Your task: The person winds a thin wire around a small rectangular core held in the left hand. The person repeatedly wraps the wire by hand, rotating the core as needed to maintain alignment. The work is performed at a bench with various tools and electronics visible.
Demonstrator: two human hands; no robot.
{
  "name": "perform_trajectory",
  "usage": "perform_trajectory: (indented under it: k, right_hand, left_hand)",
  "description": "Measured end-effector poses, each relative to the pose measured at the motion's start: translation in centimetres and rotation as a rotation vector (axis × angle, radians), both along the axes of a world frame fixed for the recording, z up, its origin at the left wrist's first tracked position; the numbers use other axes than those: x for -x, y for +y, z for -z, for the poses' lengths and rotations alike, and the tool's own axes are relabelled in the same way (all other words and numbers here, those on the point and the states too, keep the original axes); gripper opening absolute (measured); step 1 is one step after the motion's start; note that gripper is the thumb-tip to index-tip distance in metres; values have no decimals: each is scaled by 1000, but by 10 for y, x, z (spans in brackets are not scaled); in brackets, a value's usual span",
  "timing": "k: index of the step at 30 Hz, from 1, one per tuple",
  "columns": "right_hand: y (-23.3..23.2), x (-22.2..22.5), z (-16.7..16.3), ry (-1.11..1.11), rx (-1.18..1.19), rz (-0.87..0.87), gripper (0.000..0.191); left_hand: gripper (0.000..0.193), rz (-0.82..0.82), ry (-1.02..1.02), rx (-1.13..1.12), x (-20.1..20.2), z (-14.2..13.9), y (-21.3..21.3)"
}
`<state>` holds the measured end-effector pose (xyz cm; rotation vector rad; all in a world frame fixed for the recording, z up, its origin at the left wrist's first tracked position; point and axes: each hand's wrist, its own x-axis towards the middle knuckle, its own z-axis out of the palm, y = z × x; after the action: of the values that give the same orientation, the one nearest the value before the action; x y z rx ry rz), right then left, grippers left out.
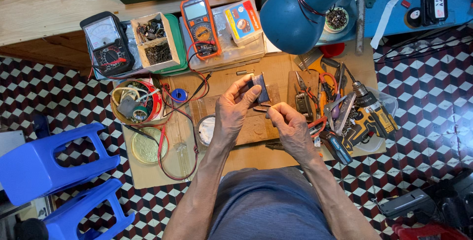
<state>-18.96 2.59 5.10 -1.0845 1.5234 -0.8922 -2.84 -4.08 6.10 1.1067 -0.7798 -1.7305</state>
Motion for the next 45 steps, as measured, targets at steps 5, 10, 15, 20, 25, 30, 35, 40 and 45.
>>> perform_trajectory:
  k: [5, 10, 15, 20, 25, 30, 35, 40, 45]
  right_hand:
    - [-1, -1, -1, -14, -7, 2, 25]
    - [-3, -2, -3, 6, 11, -16, 25]
    - [-4, -2, -6, 32, -19, -17, 24]
    - [-2, -2, -5, 48, 16, -26, 25]
    - [-1, 0, 0, 57, 15, -19, 25]
    - [0, 1, -1, 51, -1, -20, 25]
    - [0, 2, -2, 43, 11, -9, 25]
    - [1, 3, -3, 51, 16, -17, 25]
    - [-1, 3, -3, 42, 5, -12, 24]
  left_hand:
    - [55, 1, -22, -11, -1, 1, 0]
    - [53, -1, -27, 57, 1, 5, 1]
    - [52, 0, -68, 73, 1, 7, 1]
    - [52, 3, -6, 25, -1, 7, 2]
    - [52, 7, -10, 26, -1, 5, 2]
    - [53, 10, -14, 33, -1, 2, 1]
    - [53, 14, -37, 45, 0, 1, 2]
    - [52, 14, -49, 57, 3, 1, 1]
    - [51, 4, -75, 46, 2, 2, 1]
